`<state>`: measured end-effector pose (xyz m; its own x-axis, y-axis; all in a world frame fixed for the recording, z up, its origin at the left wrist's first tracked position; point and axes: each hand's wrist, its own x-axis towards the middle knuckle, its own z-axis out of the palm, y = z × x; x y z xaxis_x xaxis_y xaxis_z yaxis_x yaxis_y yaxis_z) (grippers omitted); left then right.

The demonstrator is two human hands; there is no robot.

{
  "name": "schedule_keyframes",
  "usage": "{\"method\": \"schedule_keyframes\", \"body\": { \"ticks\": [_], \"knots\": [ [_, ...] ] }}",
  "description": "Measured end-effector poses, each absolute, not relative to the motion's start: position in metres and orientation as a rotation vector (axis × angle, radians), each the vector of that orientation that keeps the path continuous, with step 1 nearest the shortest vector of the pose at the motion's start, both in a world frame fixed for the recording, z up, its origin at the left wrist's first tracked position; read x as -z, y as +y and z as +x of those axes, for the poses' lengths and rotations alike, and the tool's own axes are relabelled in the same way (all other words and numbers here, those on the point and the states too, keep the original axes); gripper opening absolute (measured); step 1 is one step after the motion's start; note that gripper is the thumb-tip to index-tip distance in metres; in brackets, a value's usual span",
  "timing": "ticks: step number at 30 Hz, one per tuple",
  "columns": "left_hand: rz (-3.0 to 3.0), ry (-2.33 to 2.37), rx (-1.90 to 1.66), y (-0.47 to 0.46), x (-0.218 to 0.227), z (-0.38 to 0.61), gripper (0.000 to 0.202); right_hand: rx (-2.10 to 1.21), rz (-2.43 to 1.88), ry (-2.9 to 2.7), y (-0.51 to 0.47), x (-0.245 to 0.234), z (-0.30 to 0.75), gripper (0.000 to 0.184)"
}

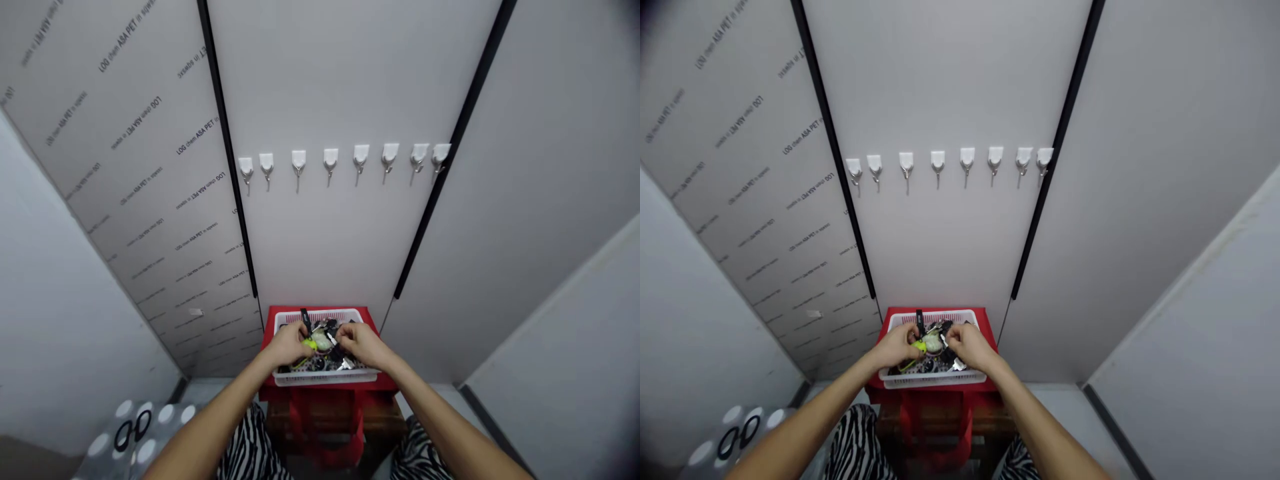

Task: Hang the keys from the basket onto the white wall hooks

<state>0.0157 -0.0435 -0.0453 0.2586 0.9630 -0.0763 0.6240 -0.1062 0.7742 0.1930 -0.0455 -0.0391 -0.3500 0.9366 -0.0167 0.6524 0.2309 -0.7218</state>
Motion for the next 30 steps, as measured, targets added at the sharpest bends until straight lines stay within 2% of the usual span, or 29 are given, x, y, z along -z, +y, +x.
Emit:
{"method": "schedule_keyframes", "body": {
  "ticks": [5, 11, 15, 19, 25, 30],
  "knots": [
    [1.346, 1.126, -0.975, -0.037, 0.021, 0.019, 0.021, -1.594, -1.407, -1.765, -0.05, 0.043, 0.184, 0.029],
    [1.15, 0.89, -1.062, -0.044, 0.001, 0.024, 0.026, -1.931, -0.992, -1.132, -0.049, 0.032, 0.167, 0.035],
    [1.164, 0.846, -1.001, -0.05, 0.003, 0.026, 0.033, -1.819, -0.867, -0.869, -0.039, 0.027, 0.166, 0.03],
    [1.206, 0.866, -0.979, -0.052, 0.014, 0.027, 0.039, -1.662, -0.872, -0.832, -0.033, 0.026, 0.169, 0.021],
    [1.288, 0.834, -0.922, -0.053, 0.031, 0.031, 0.053, -1.611, -0.784, -0.782, -0.032, 0.024, 0.166, 0.024],
    [1.271, 1.037, -0.977, -0.047, 0.037, 0.023, 0.059, -1.453, -0.889, -0.954, -0.027, 0.019, 0.163, 0.027]
  ]
}}
